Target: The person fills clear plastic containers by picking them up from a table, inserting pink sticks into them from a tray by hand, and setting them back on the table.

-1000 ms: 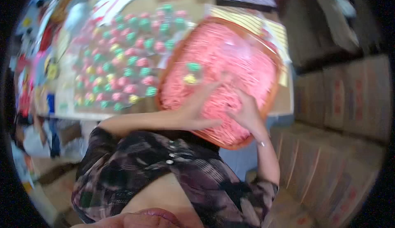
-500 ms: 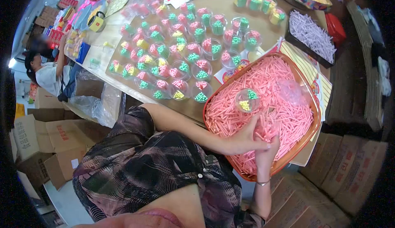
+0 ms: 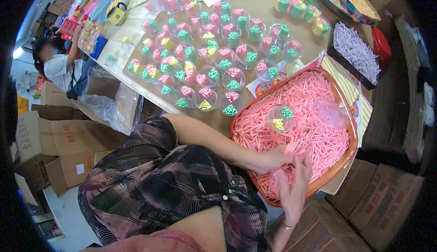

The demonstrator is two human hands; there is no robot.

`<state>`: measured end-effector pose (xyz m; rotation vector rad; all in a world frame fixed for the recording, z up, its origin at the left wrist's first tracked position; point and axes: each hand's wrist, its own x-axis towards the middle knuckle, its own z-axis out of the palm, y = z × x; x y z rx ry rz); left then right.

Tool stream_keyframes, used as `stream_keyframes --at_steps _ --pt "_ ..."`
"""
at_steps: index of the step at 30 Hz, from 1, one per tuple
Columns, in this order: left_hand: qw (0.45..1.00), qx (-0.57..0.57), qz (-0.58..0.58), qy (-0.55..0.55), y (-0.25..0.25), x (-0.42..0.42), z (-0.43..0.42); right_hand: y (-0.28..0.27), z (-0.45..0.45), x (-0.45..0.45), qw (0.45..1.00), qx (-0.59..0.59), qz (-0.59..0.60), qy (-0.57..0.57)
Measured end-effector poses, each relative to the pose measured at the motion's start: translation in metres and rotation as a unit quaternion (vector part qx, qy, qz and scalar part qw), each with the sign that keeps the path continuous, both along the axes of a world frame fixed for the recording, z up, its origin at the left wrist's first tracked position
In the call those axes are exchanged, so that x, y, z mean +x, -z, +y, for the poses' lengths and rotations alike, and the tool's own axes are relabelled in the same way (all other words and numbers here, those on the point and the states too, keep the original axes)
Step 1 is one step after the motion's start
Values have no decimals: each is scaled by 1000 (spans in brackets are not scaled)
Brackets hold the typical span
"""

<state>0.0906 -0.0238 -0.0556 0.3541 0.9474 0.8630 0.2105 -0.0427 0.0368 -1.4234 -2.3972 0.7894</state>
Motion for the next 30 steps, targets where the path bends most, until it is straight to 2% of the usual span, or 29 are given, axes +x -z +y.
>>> stream_keyframes --at_steps 2,4,5,9,10,14,20,25,29,30 --pt "999 28 -17 28 -12 -5 -2 4 12 0 989 -3 104 107" --pt "996 58 -34 56 -22 -10 -3 8 23 -2 955 -1 207 212" --pt "996 60 -34 57 -22 -11 -4 8 26 -5 955 0 207 213" --pt "943 277 95 154 -14 -15 -6 11 35 -18 988 -23 141 53" --pt "944 278 95 152 -8 -14 -7 13 36 -18 989 -22 141 50" --pt "923 358 139 18 19 3 -14 16 31 -10 984 -44 146 95" --pt "902 390 175 60 -11 -10 -17 2 16 -18 983 -61 139 102" --pt "873 438 213 -5 -7 -9 -10 20 11 -19 963 2 223 150" --pt "921 340 165 93 -25 -19 -10 21 15 -9 955 -91 245 138" --pt "930 330 137 86 -31 -20 -11 22 15 -6 951 -108 251 142"
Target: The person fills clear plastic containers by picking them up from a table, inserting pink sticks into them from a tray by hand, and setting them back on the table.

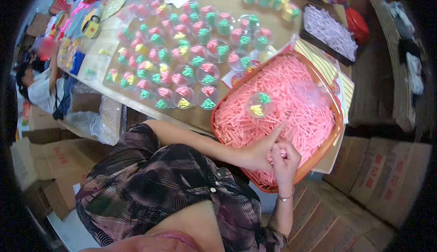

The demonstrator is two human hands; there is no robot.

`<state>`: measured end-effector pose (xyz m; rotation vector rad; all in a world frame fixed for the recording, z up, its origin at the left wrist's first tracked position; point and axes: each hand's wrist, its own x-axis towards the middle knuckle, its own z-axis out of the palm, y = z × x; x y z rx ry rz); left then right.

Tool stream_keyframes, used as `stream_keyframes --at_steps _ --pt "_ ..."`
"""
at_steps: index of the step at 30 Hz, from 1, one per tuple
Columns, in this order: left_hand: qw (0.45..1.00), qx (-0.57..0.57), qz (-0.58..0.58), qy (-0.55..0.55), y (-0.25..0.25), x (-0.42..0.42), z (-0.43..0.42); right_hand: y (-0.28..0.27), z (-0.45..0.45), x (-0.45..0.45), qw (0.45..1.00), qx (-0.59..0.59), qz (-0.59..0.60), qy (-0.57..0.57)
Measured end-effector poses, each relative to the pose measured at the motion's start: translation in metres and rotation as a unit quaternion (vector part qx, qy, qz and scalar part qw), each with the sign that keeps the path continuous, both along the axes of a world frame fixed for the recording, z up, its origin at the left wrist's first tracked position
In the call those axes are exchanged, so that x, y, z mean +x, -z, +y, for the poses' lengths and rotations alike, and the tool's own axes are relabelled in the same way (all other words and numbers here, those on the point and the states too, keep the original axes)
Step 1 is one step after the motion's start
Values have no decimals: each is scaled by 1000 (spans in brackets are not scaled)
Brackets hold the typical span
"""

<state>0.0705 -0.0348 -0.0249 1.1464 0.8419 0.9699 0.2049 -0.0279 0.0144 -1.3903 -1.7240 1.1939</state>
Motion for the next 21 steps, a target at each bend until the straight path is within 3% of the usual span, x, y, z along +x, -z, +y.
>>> stream_keyframes --at_steps 2,4,5,10,14,20,21 --pt "999 -16 -37 19 -1 0 0 4 0 5 1000 -17 0 20" --pt "990 135 16 -32 11 3 2 6 2 5 997 22 -13 69" --pt "991 136 9 -18 10 1 4 6 2 7 996 23 -19 84" --pt "970 185 159 10 -5 -12 9 4 7 9 980 79 36 181" --pt "997 -63 -13 -34 -20 -4 9 -4 3 -11 968 154 67 188" --pt "989 0 -84 -125 -19 9 11 -7 5 -19 980 120 56 150" --pt "985 -120 -102 -68 -24 2 11 -8 5 -19 977 137 58 154"
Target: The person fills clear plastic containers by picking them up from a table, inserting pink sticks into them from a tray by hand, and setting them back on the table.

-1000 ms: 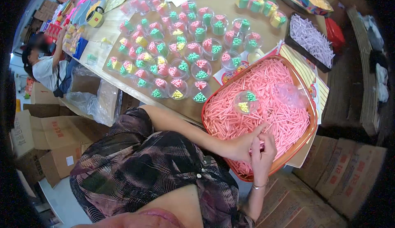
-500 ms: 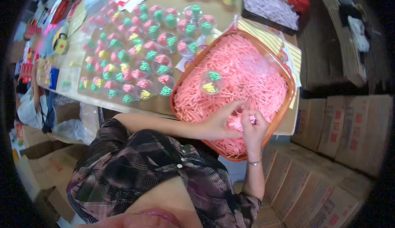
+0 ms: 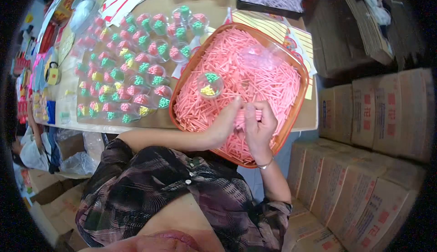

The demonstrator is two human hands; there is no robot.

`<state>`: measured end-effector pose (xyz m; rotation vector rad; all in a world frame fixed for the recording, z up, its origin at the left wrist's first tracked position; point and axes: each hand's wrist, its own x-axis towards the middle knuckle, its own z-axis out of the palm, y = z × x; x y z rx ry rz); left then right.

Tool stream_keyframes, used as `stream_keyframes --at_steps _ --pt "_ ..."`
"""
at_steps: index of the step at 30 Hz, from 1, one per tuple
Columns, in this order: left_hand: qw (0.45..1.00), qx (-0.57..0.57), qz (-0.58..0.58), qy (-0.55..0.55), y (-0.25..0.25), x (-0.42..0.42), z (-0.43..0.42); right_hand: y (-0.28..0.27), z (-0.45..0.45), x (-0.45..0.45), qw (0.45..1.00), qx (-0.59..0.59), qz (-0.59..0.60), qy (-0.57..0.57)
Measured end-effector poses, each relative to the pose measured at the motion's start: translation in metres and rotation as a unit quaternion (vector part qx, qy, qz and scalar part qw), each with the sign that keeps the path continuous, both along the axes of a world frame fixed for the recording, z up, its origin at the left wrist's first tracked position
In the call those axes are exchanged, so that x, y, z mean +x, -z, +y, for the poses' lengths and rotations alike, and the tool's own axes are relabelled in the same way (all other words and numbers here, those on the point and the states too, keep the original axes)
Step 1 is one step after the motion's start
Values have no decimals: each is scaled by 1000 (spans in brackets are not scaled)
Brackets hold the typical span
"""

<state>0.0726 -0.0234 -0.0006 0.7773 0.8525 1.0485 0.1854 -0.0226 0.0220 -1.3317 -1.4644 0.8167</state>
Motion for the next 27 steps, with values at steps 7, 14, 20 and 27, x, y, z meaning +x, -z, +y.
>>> stream_keyframes --at_steps 7,14,20,27 --pt "979 -185 -61 65 -19 -9 2 2 3 4 994 89 -59 -27" --pt "974 177 92 -110 9 2 0 -2 6 -9 991 132 -2 -28" --pt "985 116 115 46 -7 -26 3 -11 8 -1 995 67 70 -7" --pt "781 453 431 1 -18 -79 14 -17 14 17 997 19 72 28"
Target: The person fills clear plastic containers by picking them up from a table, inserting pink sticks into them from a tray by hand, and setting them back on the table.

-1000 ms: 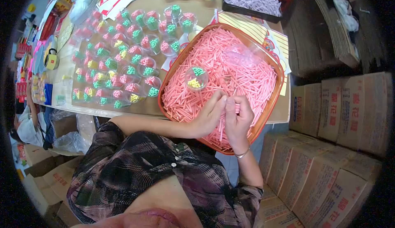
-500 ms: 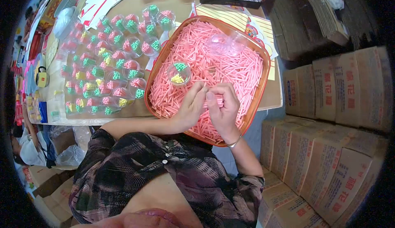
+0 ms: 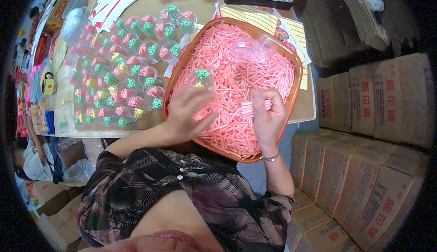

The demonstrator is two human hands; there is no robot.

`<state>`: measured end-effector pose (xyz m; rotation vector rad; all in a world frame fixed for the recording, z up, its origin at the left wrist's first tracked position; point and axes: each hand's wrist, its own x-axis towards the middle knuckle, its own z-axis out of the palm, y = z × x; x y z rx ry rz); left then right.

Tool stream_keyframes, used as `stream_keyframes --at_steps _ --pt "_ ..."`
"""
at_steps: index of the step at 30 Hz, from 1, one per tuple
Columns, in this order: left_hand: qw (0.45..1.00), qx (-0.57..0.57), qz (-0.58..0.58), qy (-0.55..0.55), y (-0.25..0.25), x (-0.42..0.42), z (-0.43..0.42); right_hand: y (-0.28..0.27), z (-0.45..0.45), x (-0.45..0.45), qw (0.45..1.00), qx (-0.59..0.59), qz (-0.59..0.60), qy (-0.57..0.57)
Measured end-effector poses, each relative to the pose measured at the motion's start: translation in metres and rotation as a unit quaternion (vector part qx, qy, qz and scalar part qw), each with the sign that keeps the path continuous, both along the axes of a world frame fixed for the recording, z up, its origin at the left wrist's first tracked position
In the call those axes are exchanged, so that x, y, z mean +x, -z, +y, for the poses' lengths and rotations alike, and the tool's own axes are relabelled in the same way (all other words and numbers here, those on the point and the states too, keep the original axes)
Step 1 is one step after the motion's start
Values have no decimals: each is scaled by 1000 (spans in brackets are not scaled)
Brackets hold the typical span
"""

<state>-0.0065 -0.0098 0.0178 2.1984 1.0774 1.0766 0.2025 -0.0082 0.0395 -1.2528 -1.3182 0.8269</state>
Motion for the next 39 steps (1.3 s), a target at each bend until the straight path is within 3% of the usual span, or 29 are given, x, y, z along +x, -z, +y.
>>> stream_keyframes --at_steps 1,2,9,11,21,27,31,36,39 --pt "982 150 23 -112 -6 -6 4 0 1 -1 1000 -1 -6 -1" --pt "982 150 26 -114 -3 -12 9 0 4 -4 1000 6 -16 -10" --pt "990 -90 15 -104 35 -24 32 12 53 -48 993 -5 -58 -104" --pt "980 -186 -10 -76 37 -24 36 23 66 -59 988 55 -59 -130" --pt "967 -232 -83 -61 27 -21 32 47 62 -51 919 231 -282 -150" --pt "978 -181 -73 -74 35 -21 29 42 66 -47 899 264 -283 -205" --pt "986 -139 -49 -76 37 -20 29 34 62 -48 880 242 -357 -200" --pt "995 -68 -39 -55 42 -20 32 41 69 -51 893 200 -349 -203" --pt "993 -92 -46 -49 40 -22 32 43 72 -50 873 230 -381 -200"
